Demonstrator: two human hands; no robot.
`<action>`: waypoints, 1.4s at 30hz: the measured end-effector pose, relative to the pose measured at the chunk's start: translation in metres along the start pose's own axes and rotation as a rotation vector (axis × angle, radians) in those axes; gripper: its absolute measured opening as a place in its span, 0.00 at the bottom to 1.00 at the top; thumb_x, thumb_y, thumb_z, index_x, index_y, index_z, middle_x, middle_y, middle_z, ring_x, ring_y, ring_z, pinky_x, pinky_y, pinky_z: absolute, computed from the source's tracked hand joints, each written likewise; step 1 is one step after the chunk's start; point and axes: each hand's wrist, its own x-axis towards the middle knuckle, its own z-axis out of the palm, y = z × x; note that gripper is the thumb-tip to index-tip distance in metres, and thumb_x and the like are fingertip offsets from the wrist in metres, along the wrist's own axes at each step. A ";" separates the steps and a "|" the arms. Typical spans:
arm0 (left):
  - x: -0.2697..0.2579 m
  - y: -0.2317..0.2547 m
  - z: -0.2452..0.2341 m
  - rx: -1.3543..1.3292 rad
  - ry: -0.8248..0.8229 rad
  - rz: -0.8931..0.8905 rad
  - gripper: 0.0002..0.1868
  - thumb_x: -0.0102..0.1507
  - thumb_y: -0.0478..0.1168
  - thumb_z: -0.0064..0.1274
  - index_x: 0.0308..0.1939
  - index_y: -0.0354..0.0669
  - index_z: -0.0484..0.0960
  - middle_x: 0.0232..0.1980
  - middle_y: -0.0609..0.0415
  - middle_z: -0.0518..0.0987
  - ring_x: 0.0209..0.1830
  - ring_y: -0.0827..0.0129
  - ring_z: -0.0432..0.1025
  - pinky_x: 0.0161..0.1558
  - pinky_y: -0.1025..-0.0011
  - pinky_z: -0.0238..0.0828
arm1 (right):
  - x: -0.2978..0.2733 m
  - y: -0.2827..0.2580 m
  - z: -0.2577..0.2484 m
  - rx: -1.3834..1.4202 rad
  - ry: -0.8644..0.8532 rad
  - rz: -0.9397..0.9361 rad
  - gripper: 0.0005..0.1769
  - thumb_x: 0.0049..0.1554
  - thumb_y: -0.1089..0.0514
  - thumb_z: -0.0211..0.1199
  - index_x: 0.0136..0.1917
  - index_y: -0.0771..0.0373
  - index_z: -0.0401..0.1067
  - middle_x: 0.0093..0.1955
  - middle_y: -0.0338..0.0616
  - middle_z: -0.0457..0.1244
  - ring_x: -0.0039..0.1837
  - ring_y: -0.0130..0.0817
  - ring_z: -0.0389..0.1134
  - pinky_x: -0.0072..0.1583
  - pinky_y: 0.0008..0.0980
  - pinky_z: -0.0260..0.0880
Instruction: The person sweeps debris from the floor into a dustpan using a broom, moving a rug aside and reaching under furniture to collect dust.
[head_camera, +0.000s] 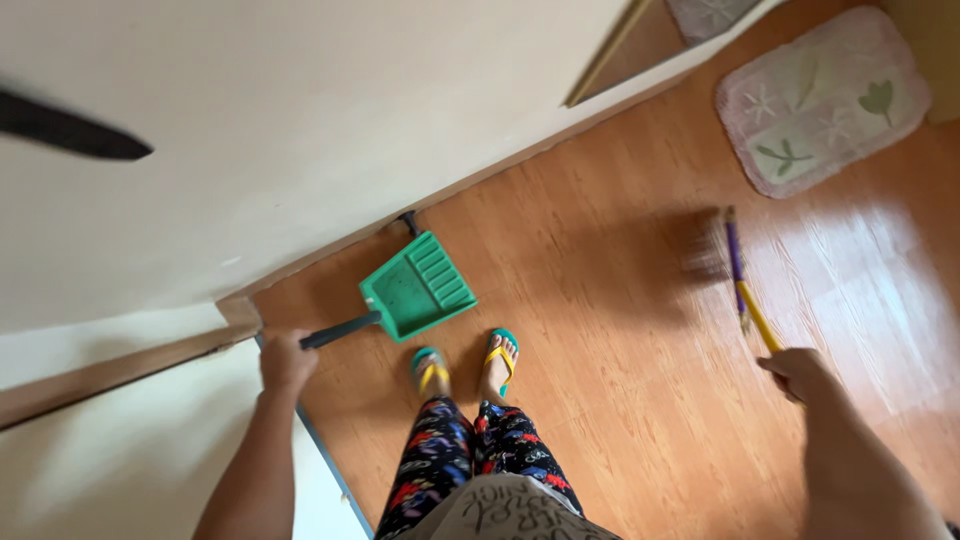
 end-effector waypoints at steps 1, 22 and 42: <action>-0.003 -0.011 -0.010 0.018 0.000 -0.047 0.17 0.55 0.38 0.57 0.48 0.51 0.89 0.44 0.42 0.85 0.46 0.48 0.80 0.52 0.58 0.76 | 0.006 -0.015 0.015 0.004 0.005 -0.036 0.24 0.54 0.52 0.77 0.38 0.74 0.69 0.26 0.50 0.58 0.25 0.40 0.55 0.27 0.43 0.53; 0.033 -0.162 -0.084 0.122 -0.162 -0.019 0.16 0.59 0.37 0.56 0.51 0.48 0.87 0.50 0.47 0.84 0.52 0.51 0.78 0.54 0.58 0.75 | -0.322 0.080 0.336 -0.501 -0.004 -0.555 0.39 0.52 0.43 0.71 0.74 0.36 0.63 0.69 0.37 0.66 0.68 0.42 0.68 0.65 0.44 0.70; 0.033 -0.153 -0.089 0.255 -0.262 -0.026 0.09 0.64 0.38 0.58 0.46 0.39 0.86 0.44 0.44 0.86 0.44 0.56 0.82 0.45 0.62 0.81 | -0.419 0.025 0.476 0.248 -0.527 -0.298 0.28 0.54 0.54 0.68 0.69 0.48 0.72 0.29 0.34 0.57 0.26 0.25 0.52 0.28 0.28 0.52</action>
